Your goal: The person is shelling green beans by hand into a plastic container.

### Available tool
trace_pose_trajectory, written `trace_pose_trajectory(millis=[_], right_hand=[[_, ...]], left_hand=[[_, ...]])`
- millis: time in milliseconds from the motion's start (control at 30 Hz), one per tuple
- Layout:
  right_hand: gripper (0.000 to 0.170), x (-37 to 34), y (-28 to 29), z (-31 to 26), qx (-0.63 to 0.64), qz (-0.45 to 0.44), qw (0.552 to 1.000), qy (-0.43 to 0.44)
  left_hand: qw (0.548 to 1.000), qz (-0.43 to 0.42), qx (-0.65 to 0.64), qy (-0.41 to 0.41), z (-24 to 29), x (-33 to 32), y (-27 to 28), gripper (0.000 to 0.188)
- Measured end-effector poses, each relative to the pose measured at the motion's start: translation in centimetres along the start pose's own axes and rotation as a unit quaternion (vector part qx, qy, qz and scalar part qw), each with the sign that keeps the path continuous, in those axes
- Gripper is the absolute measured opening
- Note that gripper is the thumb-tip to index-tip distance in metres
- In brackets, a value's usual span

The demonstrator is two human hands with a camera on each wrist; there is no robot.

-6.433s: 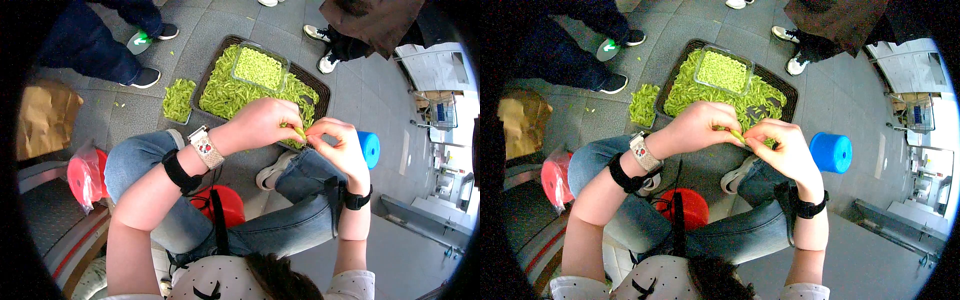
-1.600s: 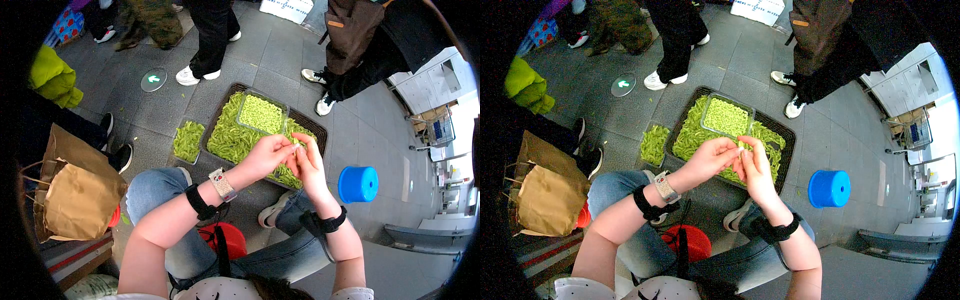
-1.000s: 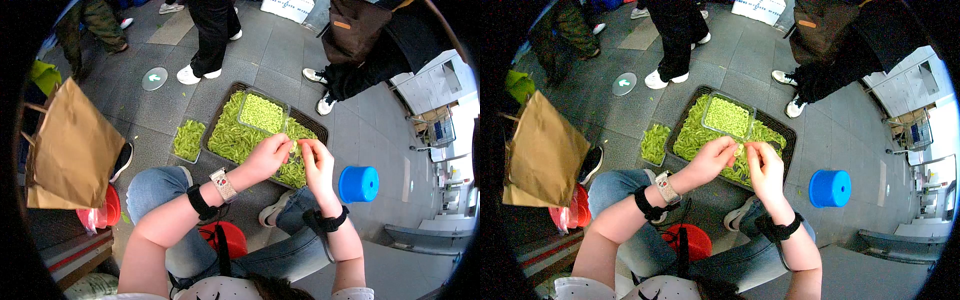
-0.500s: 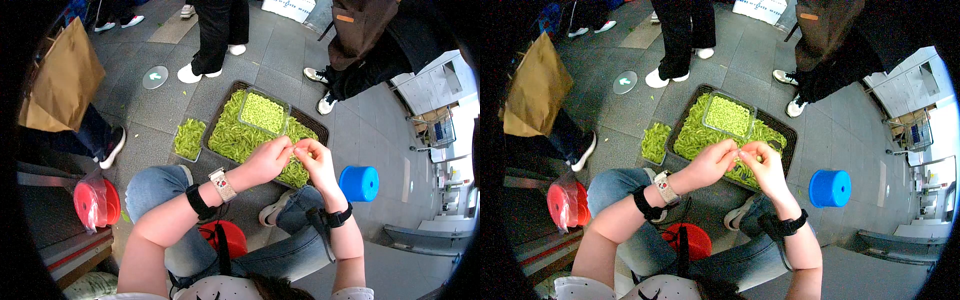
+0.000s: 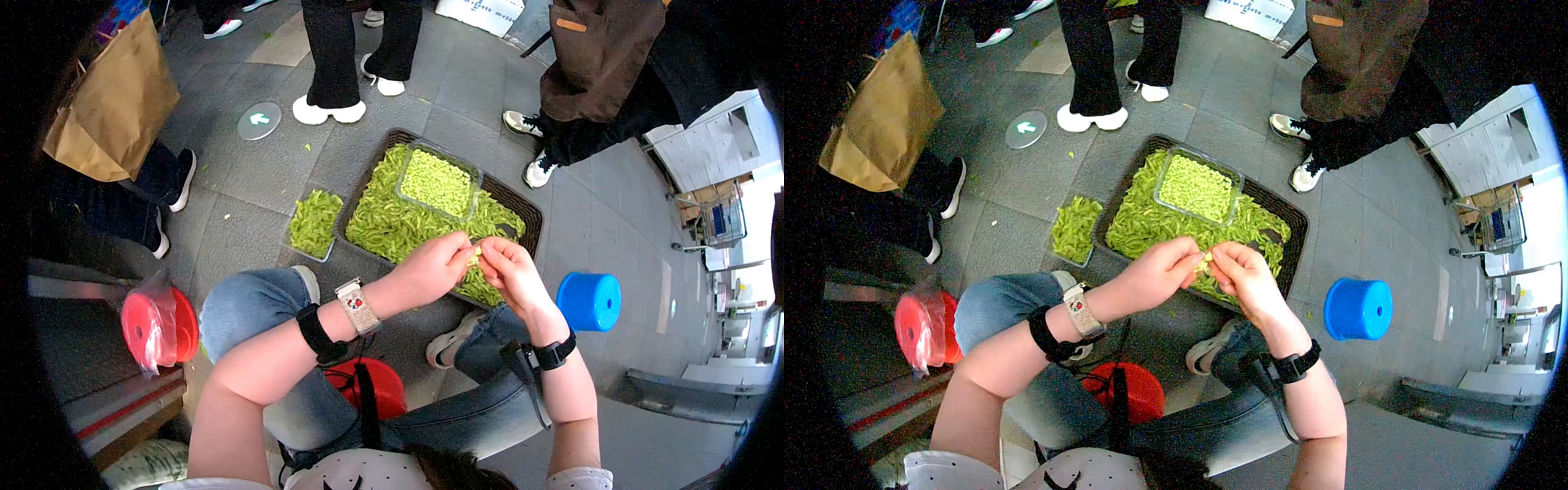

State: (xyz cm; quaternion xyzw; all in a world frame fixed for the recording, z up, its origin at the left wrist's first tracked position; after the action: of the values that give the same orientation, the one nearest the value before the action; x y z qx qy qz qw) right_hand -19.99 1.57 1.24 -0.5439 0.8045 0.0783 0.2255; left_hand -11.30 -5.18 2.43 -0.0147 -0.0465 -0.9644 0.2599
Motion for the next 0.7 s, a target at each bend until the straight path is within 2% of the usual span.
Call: trace_pose_trajectory(millis=[67, 167, 200, 300, 333, 433, 467, 567, 600, 700], right_hand=[[0.017, 0.0, 0.0, 0.1, 0.03, 0.025, 0.999, -0.026], [0.016, 1.0, 1.7, 1.4, 0.139, 0.086, 0.984, -0.064], [0.016, 1.7, 1.8, 2.2, 0.234, 0.013, 0.969, -0.082], [0.017, 2.7, 2.2, 3.3, 0.301, 0.009, 0.946, -0.116], [0.018, 3.1, 2.6, 3.8, 0.302, -0.004, 0.946, -0.117], [0.018, 4.8, 4.4, 6.5, 0.277, 0.047, 0.95, -0.135], [0.022, 5.3, 5.1, 8.1, 0.303, 0.071, 0.935, -0.172], [0.025, 5.5, 6.1, 10.5, 0.193, 0.189, 0.943, -0.194], [0.03, 6.5, 7.1, 12.4, 0.194, 0.168, 0.942, -0.215], [0.033, 8.9, 7.7, 12.4, 0.273, 0.141, 0.93, -0.203]], left_hand=[[0.998, 0.014, 0.063, 0.002, -0.8, -0.4, 0.7, 0.019], [0.989, -0.025, 0.115, 0.086, -2.8, -1.5, 1.1, 0.021], [0.986, -0.048, 0.13, 0.093, -3.3, -1.9, 0.9, 0.021], [0.975, -0.105, 0.164, 0.106, -4.3, -3.2, 0.5, 0.021], [0.973, -0.115, 0.166, 0.108, -4.2, -3.6, 0.6, 0.021], [0.968, -0.136, 0.176, 0.113, -4.7, -4.4, 0.6, 0.021], [0.97, -0.133, 0.174, 0.106, -4.8, -4.6, 0.7, 0.022], [0.969, -0.13, 0.176, 0.117, -4.5, -5.1, 1.5, 0.022], [0.967, -0.13, 0.178, 0.126, -4.4, -5.2, 1.7, 0.022], [0.973, -0.119, 0.169, 0.102, -4.5, -5.3, 2.1, 0.022]])
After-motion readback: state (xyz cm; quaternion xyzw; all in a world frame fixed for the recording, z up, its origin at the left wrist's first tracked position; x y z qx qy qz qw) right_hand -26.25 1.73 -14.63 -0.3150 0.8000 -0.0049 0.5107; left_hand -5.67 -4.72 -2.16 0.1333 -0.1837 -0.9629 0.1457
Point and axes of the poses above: each hand's wrist, its own x-axis towards the middle knuckle, its own y-axis out of the back of the hand, z = x × y, the point moved 8 cm from there along x, towards the middle knuckle, and after that the axes turned 2 degrees about z, right-handed, at the moved point
